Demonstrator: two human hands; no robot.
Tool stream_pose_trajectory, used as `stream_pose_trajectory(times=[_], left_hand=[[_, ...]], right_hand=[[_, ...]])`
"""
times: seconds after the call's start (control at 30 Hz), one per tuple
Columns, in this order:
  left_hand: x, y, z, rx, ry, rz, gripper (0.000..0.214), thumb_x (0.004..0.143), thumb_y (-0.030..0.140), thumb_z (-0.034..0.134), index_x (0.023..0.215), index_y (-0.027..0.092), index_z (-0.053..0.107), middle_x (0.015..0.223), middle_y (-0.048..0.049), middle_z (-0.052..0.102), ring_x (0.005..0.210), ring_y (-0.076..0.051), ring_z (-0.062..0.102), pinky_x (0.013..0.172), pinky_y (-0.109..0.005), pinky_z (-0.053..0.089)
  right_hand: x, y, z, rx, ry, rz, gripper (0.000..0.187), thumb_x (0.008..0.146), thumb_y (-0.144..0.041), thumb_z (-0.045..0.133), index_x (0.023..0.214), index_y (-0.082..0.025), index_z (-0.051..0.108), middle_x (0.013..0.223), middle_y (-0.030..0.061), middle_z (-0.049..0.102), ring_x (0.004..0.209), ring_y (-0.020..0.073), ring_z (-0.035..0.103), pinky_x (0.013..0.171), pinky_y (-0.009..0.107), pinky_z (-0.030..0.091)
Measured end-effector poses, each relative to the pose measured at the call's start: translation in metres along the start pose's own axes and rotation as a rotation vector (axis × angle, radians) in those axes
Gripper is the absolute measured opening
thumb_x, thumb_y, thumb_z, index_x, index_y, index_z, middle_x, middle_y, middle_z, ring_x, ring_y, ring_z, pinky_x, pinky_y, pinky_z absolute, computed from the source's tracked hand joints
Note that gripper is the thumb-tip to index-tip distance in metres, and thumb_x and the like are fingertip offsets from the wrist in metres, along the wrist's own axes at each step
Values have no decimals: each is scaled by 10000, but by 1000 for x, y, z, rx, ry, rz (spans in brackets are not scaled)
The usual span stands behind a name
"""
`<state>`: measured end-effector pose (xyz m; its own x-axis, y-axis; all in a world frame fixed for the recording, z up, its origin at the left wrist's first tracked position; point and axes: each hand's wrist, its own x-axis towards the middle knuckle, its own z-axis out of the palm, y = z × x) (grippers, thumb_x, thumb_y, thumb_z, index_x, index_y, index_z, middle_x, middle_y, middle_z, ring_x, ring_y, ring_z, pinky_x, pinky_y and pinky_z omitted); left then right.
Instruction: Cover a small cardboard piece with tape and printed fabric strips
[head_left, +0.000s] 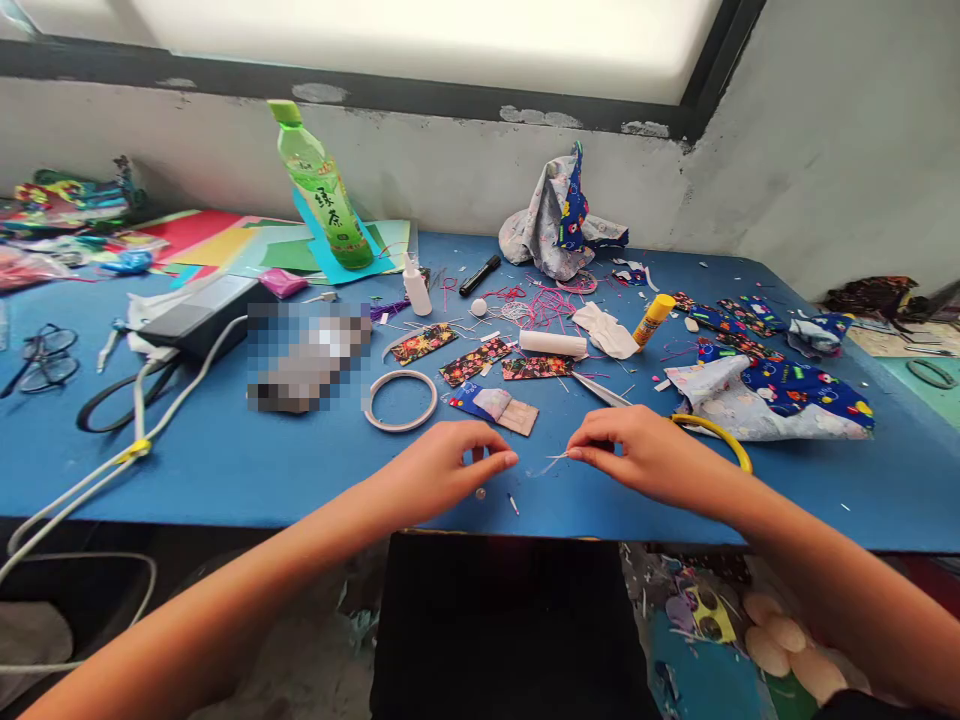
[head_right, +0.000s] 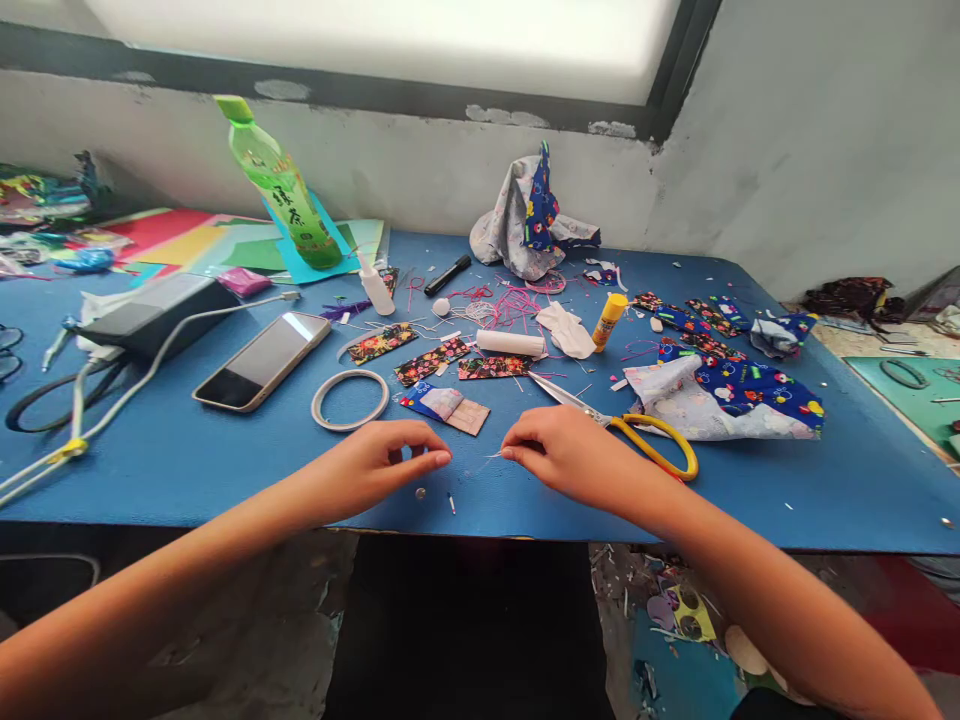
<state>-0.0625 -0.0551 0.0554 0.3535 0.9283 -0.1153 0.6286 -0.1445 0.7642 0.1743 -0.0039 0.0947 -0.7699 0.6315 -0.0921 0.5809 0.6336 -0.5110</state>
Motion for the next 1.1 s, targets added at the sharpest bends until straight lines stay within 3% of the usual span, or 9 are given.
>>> stream_pose_trajectory(times=[0.1, 0.2, 0.27, 0.33, 0.47, 0.6, 0.7, 0.83, 1.1], left_hand=[[2, 14, -5, -8, 154, 162, 348, 933, 412, 449, 945, 177, 706, 972, -56, 706, 925, -212, 608, 810, -289, 421], [5, 30, -1, -105, 31, 258, 340, 952, 396, 425, 973, 189, 695, 951, -38, 697, 932, -205, 596, 812, -275, 423], [6, 39, 6, -161, -72, 259, 334, 950, 404, 434, 951, 180, 681, 904, -28, 679, 849, -185, 578, 741, -259, 423], [6, 45, 14, -244, -102, 249, 309, 941, 401, 461, 942, 166, 660, 899, -27, 662, 821, -172, 559, 718, -249, 418], [5, 53, 29, -441, -73, 219, 272, 953, 328, 436, 891, 144, 627, 851, -35, 646, 824, -155, 572, 762, -242, 429], [2, 56, 37, -554, -44, 171, 309, 966, 333, 396, 829, 146, 599, 715, -15, 601, 700, -128, 542, 683, -228, 425], [1, 54, 38, -619, -24, 158, 316, 959, 364, 410, 810, 153, 591, 693, -9, 587, 675, -124, 524, 659, -228, 419], [0, 50, 38, -674, -7, 129, 348, 930, 444, 449, 790, 159, 591, 679, -9, 577, 667, -133, 521, 664, -241, 431], [-1, 39, 45, -826, 38, 147, 391, 908, 514, 494, 791, 158, 607, 691, -20, 609, 677, -141, 562, 712, -272, 468]], right_hand=[[6, -19, -22, -216, -103, -92, 164, 893, -176, 573, 873, -157, 735, 865, 60, 720, 780, 172, 651, 718, 264, 442], [11, -40, -38, -392, -211, -107, 172, 868, -137, 575, 821, -158, 740, 799, 62, 715, 746, 184, 649, 661, 269, 418], [13, -52, -44, -488, -263, -78, 179, 853, -138, 578, 780, -157, 740, 746, 65, 706, 699, 185, 634, 609, 268, 392], [14, -61, -50, -551, -291, -45, 188, 840, -163, 582, 728, -160, 732, 705, 64, 691, 639, 174, 606, 549, 260, 358], [14, -69, -62, -510, -324, 0, 260, 838, -237, 543, 645, -189, 710, 601, 26, 644, 514, 138, 530, 467, 248, 305], [14, -67, -74, -371, -352, 47, 259, 843, -262, 508, 718, -197, 726, 620, 5, 665, 512, 120, 540, 460, 240, 321], [12, -59, -81, -298, -264, 19, 243, 855, -277, 518, 772, -189, 729, 689, 2, 697, 575, 120, 576, 502, 241, 361], [6, -41, -80, -181, -7, -13, 272, 888, -365, 518, 850, -198, 730, 765, 6, 718, 680, 144, 619, 589, 255, 424], [-18, -24, -46, 26, 196, 20, 277, 916, -405, 515, 922, -198, 700, 902, 41, 723, 833, 181, 644, 735, 281, 480]])
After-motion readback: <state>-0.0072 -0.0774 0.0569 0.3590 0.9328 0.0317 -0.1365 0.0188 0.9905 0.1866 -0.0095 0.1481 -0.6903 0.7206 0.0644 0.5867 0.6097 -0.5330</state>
